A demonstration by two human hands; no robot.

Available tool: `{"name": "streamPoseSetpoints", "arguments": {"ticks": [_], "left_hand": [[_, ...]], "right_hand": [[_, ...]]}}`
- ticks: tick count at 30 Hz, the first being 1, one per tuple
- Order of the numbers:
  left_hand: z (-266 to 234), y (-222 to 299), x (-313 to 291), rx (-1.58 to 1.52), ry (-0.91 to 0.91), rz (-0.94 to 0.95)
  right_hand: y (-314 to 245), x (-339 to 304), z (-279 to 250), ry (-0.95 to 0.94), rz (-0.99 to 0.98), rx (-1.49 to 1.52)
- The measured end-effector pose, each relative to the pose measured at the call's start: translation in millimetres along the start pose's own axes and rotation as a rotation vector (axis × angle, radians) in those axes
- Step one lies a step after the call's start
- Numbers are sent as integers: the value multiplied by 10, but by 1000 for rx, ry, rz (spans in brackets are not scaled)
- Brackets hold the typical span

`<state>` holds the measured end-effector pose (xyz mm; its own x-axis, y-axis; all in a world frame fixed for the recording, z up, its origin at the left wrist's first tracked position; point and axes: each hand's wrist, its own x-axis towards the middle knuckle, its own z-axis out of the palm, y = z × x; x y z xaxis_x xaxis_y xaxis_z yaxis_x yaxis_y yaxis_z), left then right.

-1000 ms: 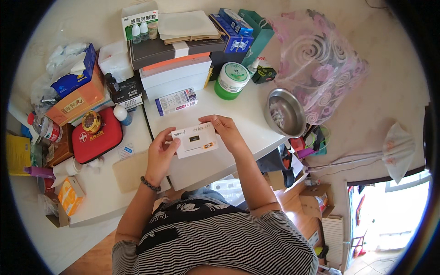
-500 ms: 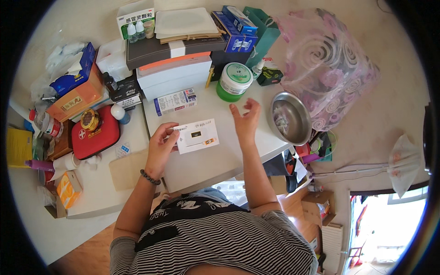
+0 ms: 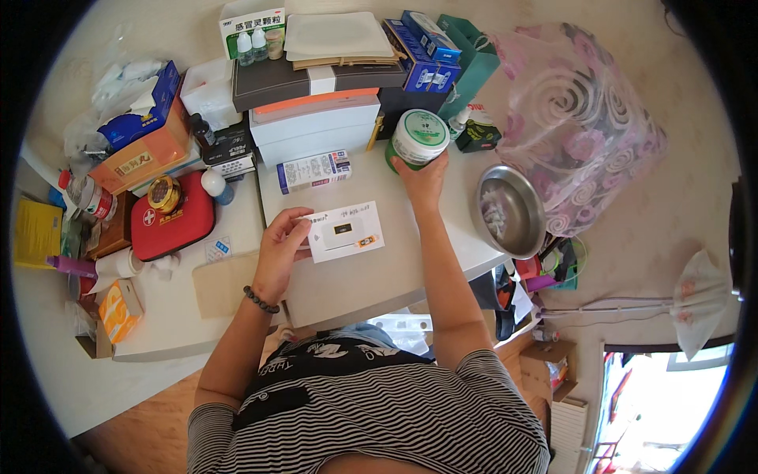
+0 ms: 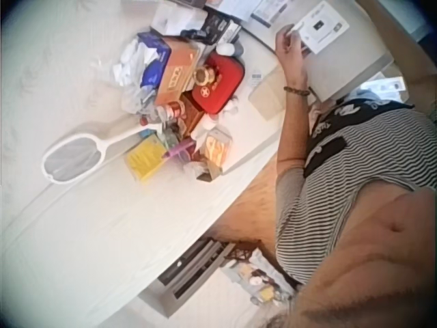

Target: The person organizes a cluttered white cabinet surface in a bedroom. They move various items including water bottles, boxes, a first aid kit, and a metal bowl to clear space. The person then wipes the surface with a cloth and arranges the items back in a more orderly fashion.

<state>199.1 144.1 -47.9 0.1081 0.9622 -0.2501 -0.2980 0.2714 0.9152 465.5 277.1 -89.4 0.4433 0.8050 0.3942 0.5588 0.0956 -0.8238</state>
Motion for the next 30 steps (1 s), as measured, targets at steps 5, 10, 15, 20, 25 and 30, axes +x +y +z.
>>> {"name": "streamPoseSetpoints", "arguments": {"ticks": [5,10,15,20,25,30], "left_hand": [[4,8,5,-20,-4,-14],[15,8,-1,2,-4,0],[24,7,4,17,-2,0],[7,-19,18,-21,-38,11],[46,0,28,-24,-28,-6],[63,4,53,-40,-43,-7]], "right_hand": [[-78,14,-58,-13,47,-73],[-98,-17,-138,-11,58,-48],[-57,-55,-288,-1,60,-38],[79,-77,-479,53,92,-23],[187,-59,-566,80,129,-8],[413,-26,-539,87,29,74]]}}
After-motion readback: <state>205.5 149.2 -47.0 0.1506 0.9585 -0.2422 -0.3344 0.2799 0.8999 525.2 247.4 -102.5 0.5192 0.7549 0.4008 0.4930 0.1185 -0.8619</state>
